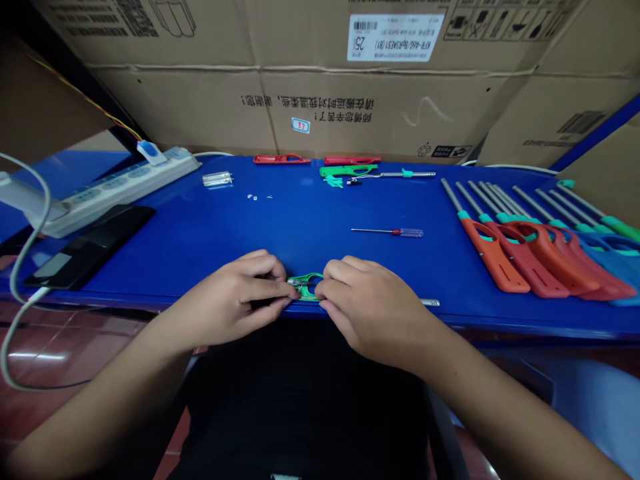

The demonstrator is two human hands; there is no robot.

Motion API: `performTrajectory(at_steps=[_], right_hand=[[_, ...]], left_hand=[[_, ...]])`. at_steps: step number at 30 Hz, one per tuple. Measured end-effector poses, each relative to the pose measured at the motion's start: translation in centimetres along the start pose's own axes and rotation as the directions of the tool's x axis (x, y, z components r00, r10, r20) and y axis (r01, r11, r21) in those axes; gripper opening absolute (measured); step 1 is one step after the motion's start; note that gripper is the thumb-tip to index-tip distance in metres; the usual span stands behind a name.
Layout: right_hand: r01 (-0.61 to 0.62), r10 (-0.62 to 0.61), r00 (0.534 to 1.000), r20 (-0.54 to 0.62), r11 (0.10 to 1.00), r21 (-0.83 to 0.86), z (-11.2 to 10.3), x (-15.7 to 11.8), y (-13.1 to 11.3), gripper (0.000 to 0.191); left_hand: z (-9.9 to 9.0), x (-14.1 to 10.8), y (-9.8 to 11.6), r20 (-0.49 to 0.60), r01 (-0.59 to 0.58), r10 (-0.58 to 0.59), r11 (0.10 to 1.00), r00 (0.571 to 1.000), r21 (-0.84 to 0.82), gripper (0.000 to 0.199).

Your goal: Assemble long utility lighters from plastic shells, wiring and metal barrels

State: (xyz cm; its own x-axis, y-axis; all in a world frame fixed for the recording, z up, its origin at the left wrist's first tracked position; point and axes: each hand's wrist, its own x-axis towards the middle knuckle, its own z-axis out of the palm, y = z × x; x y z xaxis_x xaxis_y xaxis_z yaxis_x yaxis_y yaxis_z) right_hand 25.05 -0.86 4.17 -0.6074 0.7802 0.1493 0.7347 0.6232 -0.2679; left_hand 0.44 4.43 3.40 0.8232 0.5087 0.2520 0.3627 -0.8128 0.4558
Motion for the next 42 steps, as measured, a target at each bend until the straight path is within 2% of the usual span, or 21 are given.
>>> performTrajectory(at_steps=[2, 7, 9, 15, 19, 23, 26, 29, 32, 33, 35, 36, 38, 40, 42], right_hand=[[-0.012, 0.012, 1.0, -0.017, 1.0, -0.026, 0.1, -0.1, -0.2, 0.02], [-0.101, 0.101, 0.984, -0.146, 0.995, 0.008, 0.6, -1.2, -0.1, 0.013], [-0.092, 0.092, 0.981, -0.172, 0.996, 0.004, 0.8, -1.7, -0.1, 0.015], [-0.067, 0.055, 0.978, -0.199, 0.996, -0.052, 1.0, -2.4, -0.1, 0.019], [-0.072, 0.073, 0.977, -0.199, 0.997, 0.014, 1.0, -2.5, 0.1, 0.021], [-0.035, 0.049, 0.983, -0.179, 0.996, 0.079, 0.2, -2.2, 0.8, 0.019], [-0.039, 0.059, 0.979, -0.196, 0.994, 0.103, -1.4, -1.5, 1.9, 0.018], [-0.119, 0.122, 0.966, -0.229, 0.993, 0.028, -3.4, 0.0, 3.8, 0.021], [-0.215, 0.188, 0.969, -0.161, 0.961, -0.172, -4.9, 2.8, 6.6, 0.026], [-0.268, 0.24, 0.96, -0.145, 0.934, -0.234, -5.2, 4.0, 7.7, 0.027], [-0.359, 0.342, 0.933, -0.109, 0.87, -0.338, -5.3, 6.7, 9.7, 0.03], [-0.357, 0.346, 0.933, -0.094, 0.865, -0.353, -5.1, 8.1, 10.6, 0.032], [-0.335, 0.336, 0.94, -0.062, 0.866, -0.371, -4.5, 10.8, 11.9, 0.035], [-0.333, 0.343, 0.938, -0.049, 0.855, -0.397, -3.7, 13.0, 12.7, 0.036], [-0.354, 0.363, 0.93, -0.059, 0.84, -0.41, -3.0, 14.5, 13.0, 0.034]], left_hand=[[0.1, 0.0, 0.2, -0.008, 0.002, -0.002, 1.0, 1.0, 0.019, 0.021], [0.3, 0.0, 0.4, -0.025, 0.004, -0.003, 1.0, 1.0, 0.021, 0.02], [0.4, 0.1, 0.4, -0.031, 0.007, -0.007, 1.0, 0.999, 0.016, 0.02], [0.4, 0.0, 0.3, -0.032, 0.012, -0.012, 1.0, 0.999, 0.008, 0.02], [0.3, -0.1, 0.3, -0.023, 0.011, -0.01, 1.0, 1.0, 0.014, 0.02], [0.6, -0.2, 0.2, -0.034, -0.005, 0.006, 1.0, 0.999, 0.018, 0.021], [0.7, -0.5, 0.2, -0.054, -0.016, 0.018, 0.999, 0.998, 0.036, 0.022], [-0.2, -0.3, 0.1, -0.069, -0.035, 0.038, 0.998, 0.997, 0.048, 0.022], [-2.0, 1.0, 0.3, -0.092, -0.034, 0.042, 0.995, 0.995, 0.089, 0.022], [-2.5, 1.6, 0.5, -0.077, -0.021, 0.029, 0.993, 0.997, 0.113, 0.023], [-3.2, 3.0, 1.1, 0.05, -0.012, 0.003, 0.983, 0.999, 0.186, 0.038], [-3.2, 3.7, 1.5, 0.117, -0.012, -0.015, 0.975, 0.993, 0.222, 0.049], [-2.7, 4.5, 2.0, 0.189, 0.012, -0.061, 0.968, 0.98, 0.25, 0.057], [-1.8, 4.7, 2.1, 0.217, 0.038, -0.094, 0.968, 0.972, 0.249, 0.056], [-0.9, 4.5, 1.7, 0.194, 0.076, -0.118, 0.974, 0.974, 0.213, 0.05]])
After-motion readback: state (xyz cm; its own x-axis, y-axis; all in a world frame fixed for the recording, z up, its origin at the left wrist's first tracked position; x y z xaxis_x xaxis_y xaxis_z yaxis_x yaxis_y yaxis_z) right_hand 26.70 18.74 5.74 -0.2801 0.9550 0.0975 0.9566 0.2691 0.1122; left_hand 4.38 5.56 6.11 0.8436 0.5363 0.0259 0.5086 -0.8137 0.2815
